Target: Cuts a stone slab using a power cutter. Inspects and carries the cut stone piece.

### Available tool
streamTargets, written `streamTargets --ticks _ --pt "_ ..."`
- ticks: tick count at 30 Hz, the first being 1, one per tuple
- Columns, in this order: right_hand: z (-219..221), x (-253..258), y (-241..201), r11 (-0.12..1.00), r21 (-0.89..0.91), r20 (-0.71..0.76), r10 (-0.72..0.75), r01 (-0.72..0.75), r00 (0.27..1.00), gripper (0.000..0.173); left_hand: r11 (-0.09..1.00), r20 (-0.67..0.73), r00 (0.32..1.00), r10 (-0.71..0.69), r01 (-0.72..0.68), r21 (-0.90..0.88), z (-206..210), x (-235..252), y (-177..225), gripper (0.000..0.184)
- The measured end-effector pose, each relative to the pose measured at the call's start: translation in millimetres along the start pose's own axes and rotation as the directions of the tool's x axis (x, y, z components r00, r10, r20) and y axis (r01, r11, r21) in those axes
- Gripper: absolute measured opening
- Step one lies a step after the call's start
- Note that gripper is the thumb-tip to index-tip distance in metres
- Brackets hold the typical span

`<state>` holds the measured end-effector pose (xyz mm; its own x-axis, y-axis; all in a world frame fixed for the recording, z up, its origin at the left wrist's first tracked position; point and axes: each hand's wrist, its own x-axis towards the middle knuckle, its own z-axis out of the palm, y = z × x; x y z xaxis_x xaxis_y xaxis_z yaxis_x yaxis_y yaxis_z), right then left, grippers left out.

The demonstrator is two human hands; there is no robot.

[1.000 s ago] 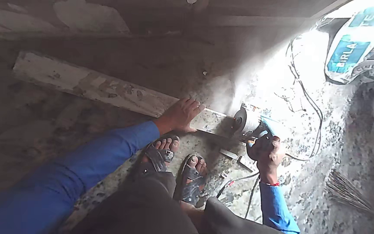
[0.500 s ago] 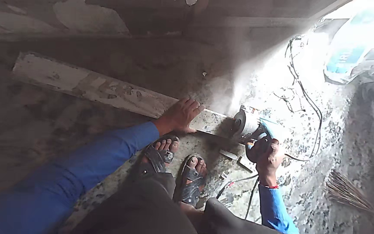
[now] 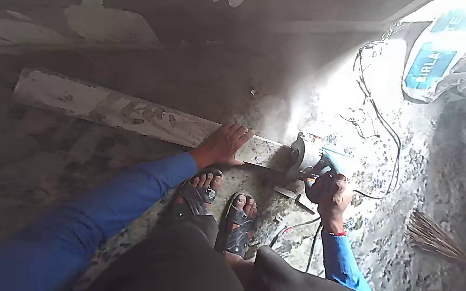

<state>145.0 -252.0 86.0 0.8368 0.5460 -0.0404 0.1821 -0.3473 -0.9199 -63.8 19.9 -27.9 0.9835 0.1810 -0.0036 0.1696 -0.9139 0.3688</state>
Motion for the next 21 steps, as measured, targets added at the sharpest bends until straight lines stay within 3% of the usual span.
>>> streamTargets --ticks 21 --pt "-2.8 -9.1 0.3 0.999 -0.036 -0.009 -0.033 0.033 0.999 0.064 1.0 0.038 0.999 0.001 -0.001 0.007 -1.9 0.4 0.2 0.105"
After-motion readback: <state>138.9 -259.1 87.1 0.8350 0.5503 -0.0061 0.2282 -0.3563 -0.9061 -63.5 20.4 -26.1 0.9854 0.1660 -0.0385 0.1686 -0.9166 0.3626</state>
